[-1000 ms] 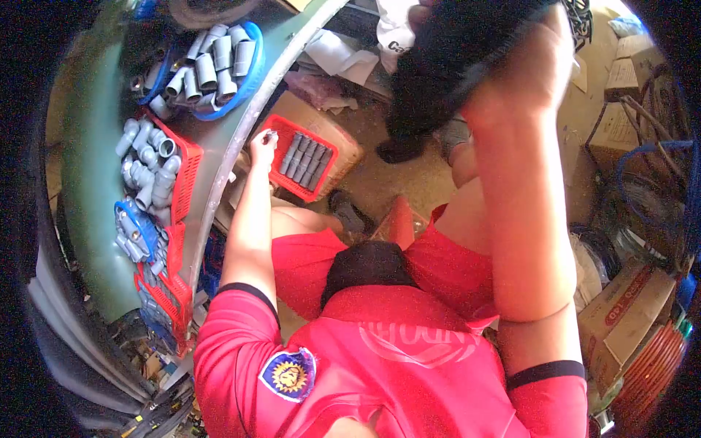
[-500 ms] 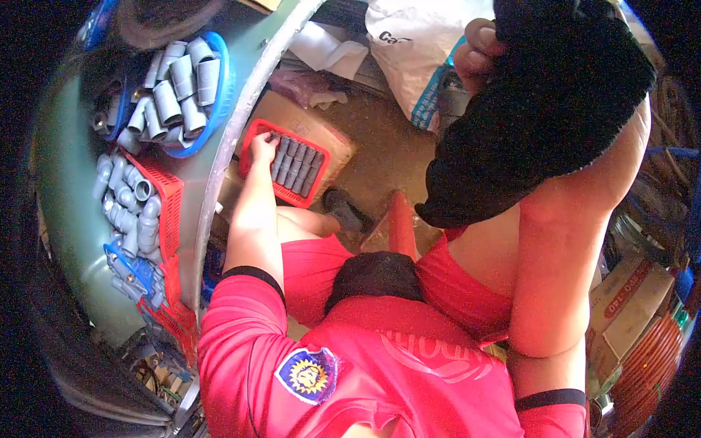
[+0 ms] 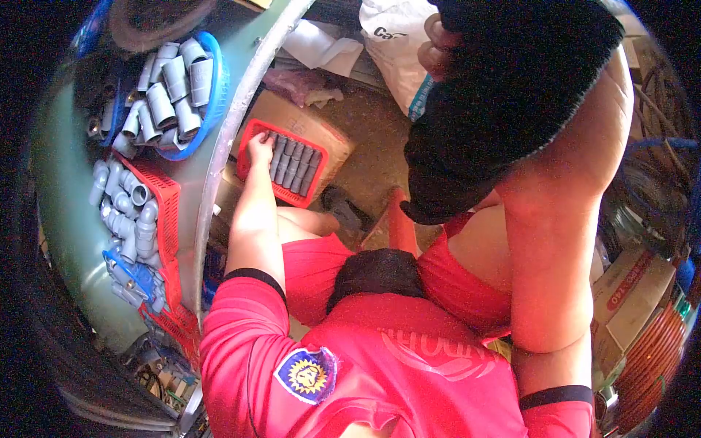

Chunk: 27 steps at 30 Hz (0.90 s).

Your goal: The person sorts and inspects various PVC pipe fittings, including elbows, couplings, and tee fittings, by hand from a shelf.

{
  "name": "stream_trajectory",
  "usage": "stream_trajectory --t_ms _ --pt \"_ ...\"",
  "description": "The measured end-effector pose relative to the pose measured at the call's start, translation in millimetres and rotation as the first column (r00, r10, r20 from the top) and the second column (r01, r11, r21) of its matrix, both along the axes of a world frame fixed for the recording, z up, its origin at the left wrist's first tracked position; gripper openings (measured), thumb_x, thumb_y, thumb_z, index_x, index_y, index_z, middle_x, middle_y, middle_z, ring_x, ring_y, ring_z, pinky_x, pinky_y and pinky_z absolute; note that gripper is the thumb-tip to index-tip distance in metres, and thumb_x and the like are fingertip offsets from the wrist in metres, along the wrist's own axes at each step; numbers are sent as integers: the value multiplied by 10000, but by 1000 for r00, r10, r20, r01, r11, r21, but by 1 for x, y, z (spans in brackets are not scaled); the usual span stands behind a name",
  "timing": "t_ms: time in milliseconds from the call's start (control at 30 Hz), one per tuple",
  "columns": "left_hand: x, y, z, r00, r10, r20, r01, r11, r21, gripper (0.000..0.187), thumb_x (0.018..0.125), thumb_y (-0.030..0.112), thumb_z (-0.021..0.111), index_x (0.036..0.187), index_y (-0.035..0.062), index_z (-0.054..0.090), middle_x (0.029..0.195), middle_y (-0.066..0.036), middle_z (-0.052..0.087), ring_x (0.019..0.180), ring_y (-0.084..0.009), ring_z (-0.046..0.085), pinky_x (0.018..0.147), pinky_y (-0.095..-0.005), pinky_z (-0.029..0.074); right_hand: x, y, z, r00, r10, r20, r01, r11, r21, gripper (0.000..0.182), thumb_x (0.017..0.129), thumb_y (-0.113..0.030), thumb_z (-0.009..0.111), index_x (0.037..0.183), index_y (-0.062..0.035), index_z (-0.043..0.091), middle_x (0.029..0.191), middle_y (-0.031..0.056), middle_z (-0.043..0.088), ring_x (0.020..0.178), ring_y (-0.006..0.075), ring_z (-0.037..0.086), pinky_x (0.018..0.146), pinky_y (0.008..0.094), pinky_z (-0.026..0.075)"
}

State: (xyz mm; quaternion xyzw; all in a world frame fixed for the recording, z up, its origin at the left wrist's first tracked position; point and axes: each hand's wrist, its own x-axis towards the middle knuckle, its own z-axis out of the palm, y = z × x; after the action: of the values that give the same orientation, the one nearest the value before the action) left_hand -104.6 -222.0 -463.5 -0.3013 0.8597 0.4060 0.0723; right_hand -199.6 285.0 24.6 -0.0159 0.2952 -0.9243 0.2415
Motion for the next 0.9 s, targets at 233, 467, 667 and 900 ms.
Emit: stream_trajectory --t_ms 233,467,667,900 --pt "-4 7 8 999 29 19 -31 994 108 390 867 102 718 1225 -30 641 1177 -146 696 1083 -228 658 948 -335 482 2 -6 2 998 -69 -5 69 996 48 418 890 -252 493 1152 69 441 1028 118 427 929 206 424 876 297 376" --pt "2 1 -9 999 47 -15 -45 992 119 387 856 60 723 1218 -46 639 1143 -149 702 1023 -211 668 926 -332 492 -3 -2 -6 998 19 -63 -19 1000 -1 427 905 -272 495 1168 59 445 1004 109 431 932 204 420 855 291 361" --pt "3 14 16 990 135 -45 -119 960 252 394 857 -24 685 1244 -43 616 1096 -130 704 959 -181 662 875 -313 509 9 -21 -11 968 -187 -165 212 966 148 459 965 -395 461 1152 17 537 946 125 556 850 228 523 783 325 444" --pt "-1 11 2 998 41 -52 -31 983 179 423 835 -81 659 1252 -41 599 1145 -140 688 1036 -209 659 917 -323 509 10 -43 22 892 -450 32 434 876 211 482 1016 -395 357 1138 16 578 889 167 654 750 271 633 680 373 534"
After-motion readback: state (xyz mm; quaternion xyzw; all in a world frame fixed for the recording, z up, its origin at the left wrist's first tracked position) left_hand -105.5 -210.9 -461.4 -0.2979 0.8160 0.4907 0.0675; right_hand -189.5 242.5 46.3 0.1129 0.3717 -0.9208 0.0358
